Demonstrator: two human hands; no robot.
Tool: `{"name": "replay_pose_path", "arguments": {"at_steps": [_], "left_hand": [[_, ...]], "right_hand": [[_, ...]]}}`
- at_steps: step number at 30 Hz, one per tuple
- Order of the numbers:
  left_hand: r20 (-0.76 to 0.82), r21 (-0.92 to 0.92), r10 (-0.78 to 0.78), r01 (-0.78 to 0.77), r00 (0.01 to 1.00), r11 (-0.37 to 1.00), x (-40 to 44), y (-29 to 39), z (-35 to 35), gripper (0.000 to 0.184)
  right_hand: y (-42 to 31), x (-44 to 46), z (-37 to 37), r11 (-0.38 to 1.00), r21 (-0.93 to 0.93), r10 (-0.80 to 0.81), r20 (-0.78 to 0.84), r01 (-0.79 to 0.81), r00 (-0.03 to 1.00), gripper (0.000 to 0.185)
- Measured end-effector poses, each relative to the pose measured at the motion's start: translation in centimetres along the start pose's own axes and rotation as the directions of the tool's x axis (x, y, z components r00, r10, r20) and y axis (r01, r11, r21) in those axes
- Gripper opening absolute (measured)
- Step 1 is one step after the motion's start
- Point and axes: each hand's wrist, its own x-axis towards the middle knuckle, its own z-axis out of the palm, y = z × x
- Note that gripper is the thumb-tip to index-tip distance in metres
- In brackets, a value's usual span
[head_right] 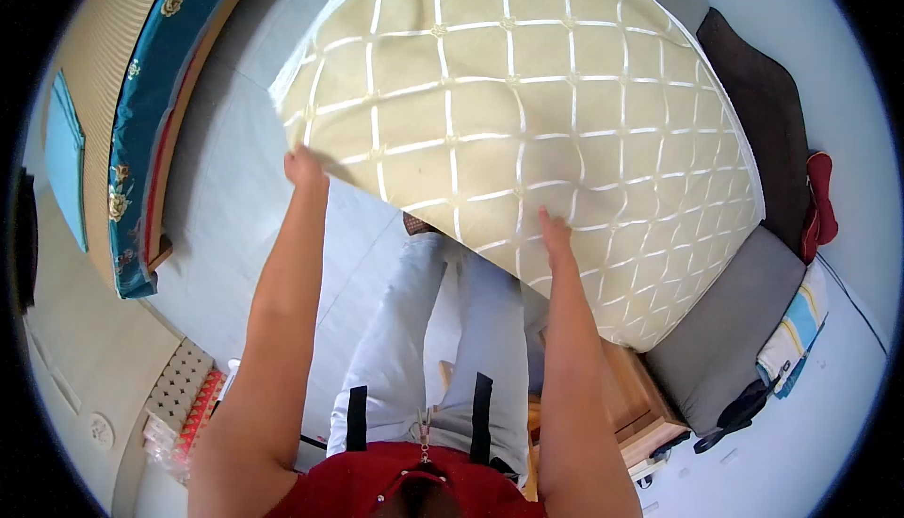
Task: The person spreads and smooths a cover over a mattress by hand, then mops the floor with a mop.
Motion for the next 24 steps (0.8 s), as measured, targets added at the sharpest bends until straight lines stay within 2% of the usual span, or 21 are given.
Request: {"name": "replay_pose_path", "arguments": {"at_steps": [2, 4, 6, 8, 10, 11, 13, 15, 18, 19, 21, 24], "left_hand": [[0.111, -0.101, -0.074, 0.085, 0.991, 0.991, 1.9, -2.6, -4.3, 0.016], [0.268, 0.038, -0.165, 0.161, 0.949, 0.986, 3.8, -2.4, -6.6, 0.016], [0.359, 0.155, -0.277, 0.236, 0.891, 0.959, 4.7, -1.6, -6.8, 0.017], [0.396, 0.161, -0.309, 0.266, 0.865, 0.951, 5.3, 0.1, -6.0, 0.025], [0.423, 0.155, -0.314, 0.273, 0.850, 0.949, 5.8, 1.8, -4.3, 0.035], [0.428, 0.141, -0.304, 0.270, 0.851, 0.953, 5.8, 2.8, -3.2, 0.041], [0.408, 0.124, -0.301, 0.274, 0.862, 0.954, 5.8, 3.5, -2.9, 0.054], [0.386, 0.120, -0.301, 0.276, 0.872, 0.954, 6.3, 4.0, -1.8, 0.067], [0.188, 0.447, -0.121, 0.025, 0.975, 0.894, 5.3, 5.5, -0.1, 0.074], [0.212, 0.583, -0.003, -0.124, 0.977, 0.803, 5.6, 5.6, 0.2, 0.073], [0.304, 0.783, 0.214, -0.372, 0.928, 0.498, 7.0, 5.1, 0.8, 0.071], [0.492, 0.731, 0.067, -0.453, 0.868, 0.511, 7.9, 5.4, 3.2, 0.062]], "right_hand": [[-0.5, 0.2, -0.3, 0.999, -0.048, -0.004, 0.075, 0.007, 0.997, 0.105], [-3.7, -2.1, -0.2, 0.942, -0.334, -0.004, 0.101, 0.038, 0.995, 0.104], [-4.2, -2.0, 1.7, 0.869, -0.492, -0.055, -0.005, 0.046, 0.998, 0.102], [-1.9, 0.7, 5.6, 0.851, -0.525, -0.171, -0.235, 0.023, 0.957, 0.101], [-4.6, -1.0, 9.0, 0.770, -0.596, -0.411, -0.192, 0.227, 0.891, 0.100], [-6.3, -2.1, 11.7, 0.718, -0.643, -0.449, -0.137, 0.266, 0.883, 0.099], [-9.3, -5.0, 14.7, 0.681, -0.650, -0.467, -0.031, 0.337, 0.884, 0.099], [-13.1, -7.4, 15.3, 0.709, -0.605, -0.427, 0.040, 0.362, 0.903, 0.100], [-15.8, -8.4, 15.8, 0.718, -0.588, -0.391, 0.102, 0.373, 0.915, 0.101], [-15.6, -8.5, 15.9, 0.720, -0.580, -0.401, 0.100, 0.381, 0.910, 0.101], [-15.7, -8.6, 15.7, 0.715, -0.578, -0.403, 0.119, 0.393, 0.907, 0.102], [-16.1, -8.2, 14.8, 0.694, -0.578, -0.406, 0.177, 0.429, 0.897, 0.101]]}}
